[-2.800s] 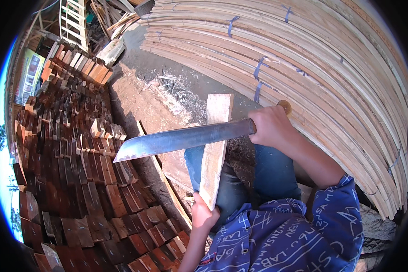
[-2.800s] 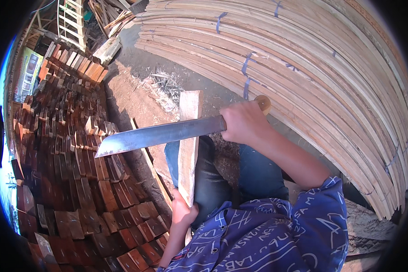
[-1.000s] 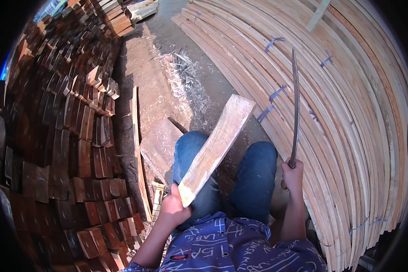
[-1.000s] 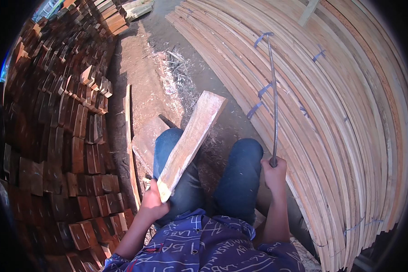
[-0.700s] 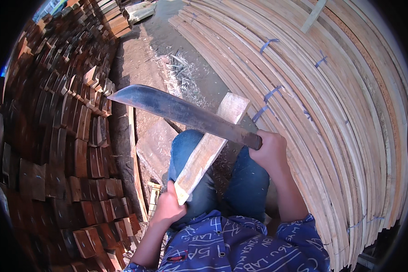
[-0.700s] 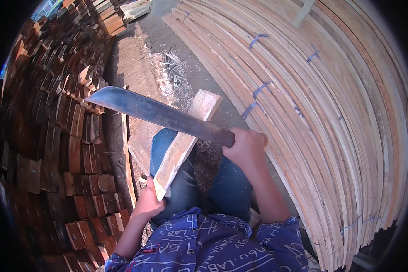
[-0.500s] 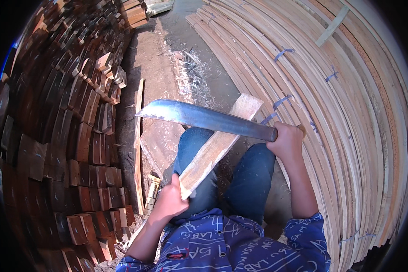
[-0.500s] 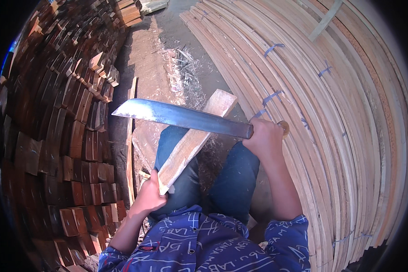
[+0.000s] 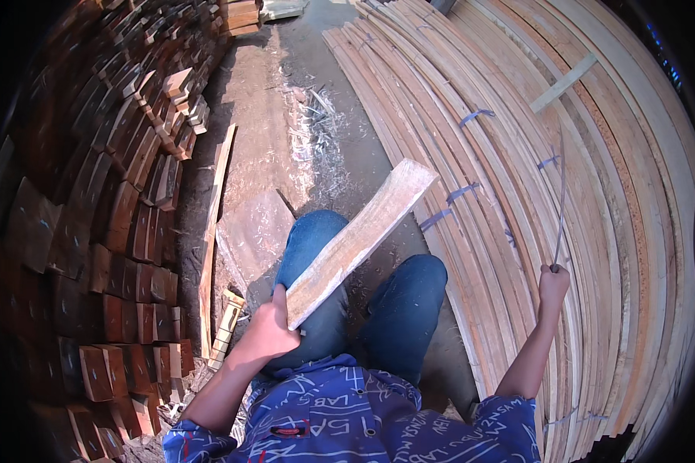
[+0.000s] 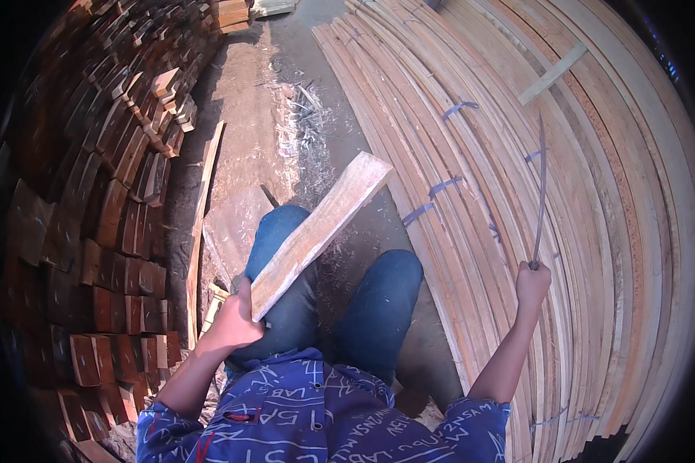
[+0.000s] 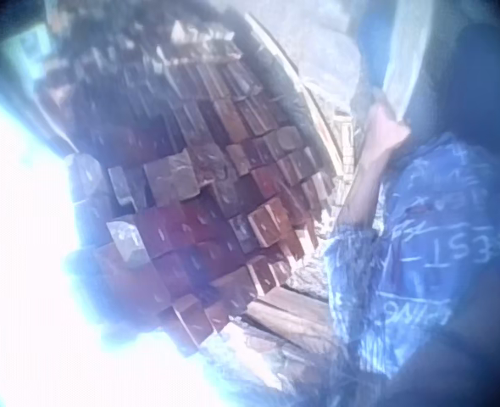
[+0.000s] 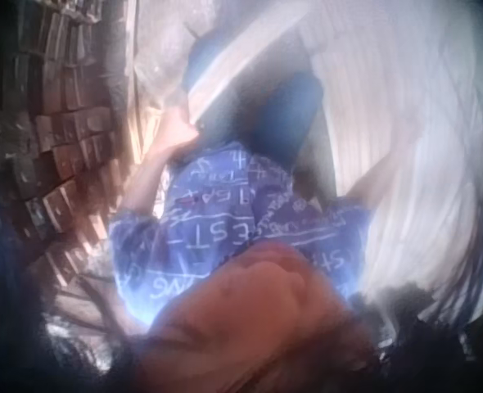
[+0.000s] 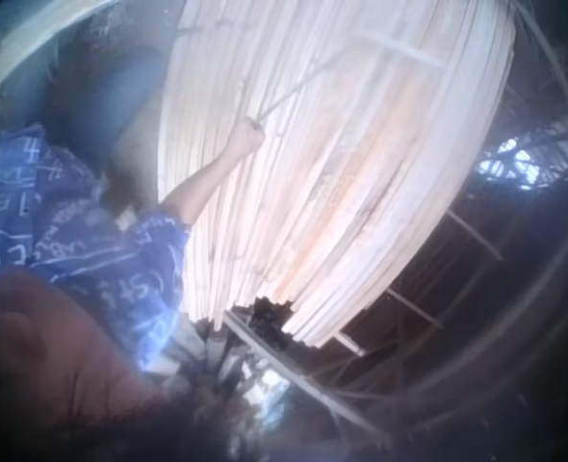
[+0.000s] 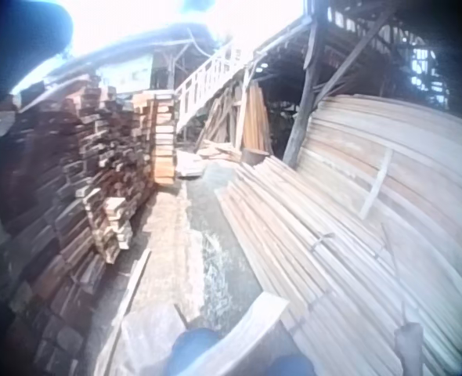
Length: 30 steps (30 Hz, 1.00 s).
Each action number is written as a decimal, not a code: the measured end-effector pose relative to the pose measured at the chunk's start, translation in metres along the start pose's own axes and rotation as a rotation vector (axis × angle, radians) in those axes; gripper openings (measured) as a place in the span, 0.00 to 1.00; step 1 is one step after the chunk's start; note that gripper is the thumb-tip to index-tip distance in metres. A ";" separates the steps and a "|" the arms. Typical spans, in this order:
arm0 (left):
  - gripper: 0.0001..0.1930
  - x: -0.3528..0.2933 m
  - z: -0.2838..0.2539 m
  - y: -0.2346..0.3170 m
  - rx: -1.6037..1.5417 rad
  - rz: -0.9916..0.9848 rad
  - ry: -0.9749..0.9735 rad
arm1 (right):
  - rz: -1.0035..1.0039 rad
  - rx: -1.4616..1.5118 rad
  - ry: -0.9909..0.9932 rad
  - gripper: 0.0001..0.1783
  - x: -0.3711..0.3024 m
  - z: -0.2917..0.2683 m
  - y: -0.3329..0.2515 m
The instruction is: The person uses a large knife to shave and smooth a rectangular wooden plank held between their legs. They repeatedly strike and scrape the wood surface to remove thin layers, working on one piece at a time.
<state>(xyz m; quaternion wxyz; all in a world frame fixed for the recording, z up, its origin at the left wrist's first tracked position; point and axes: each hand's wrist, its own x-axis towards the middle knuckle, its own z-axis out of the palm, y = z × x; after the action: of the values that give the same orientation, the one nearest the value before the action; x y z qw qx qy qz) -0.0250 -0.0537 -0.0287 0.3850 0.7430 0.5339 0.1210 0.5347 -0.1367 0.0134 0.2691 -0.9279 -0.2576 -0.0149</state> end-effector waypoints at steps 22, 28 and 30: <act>0.27 0.029 -0.007 0.033 0.266 0.011 -0.035 | 0.417 0.629 -0.893 0.12 -0.200 0.125 -0.006; 0.26 0.030 -0.012 0.040 0.205 -0.074 -0.126 | 0.625 0.774 -0.924 0.14 -0.191 0.126 0.000; 0.26 0.030 -0.010 0.038 0.215 -0.053 -0.104 | 0.634 0.766 -0.899 0.17 -0.191 0.125 -0.001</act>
<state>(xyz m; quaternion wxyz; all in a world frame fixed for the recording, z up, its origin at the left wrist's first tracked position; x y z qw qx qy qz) 0.0076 -0.0279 -0.0016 0.3331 0.7710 0.5426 0.0141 0.3550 -0.1622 -0.1250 0.4374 -0.7135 -0.0468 0.5454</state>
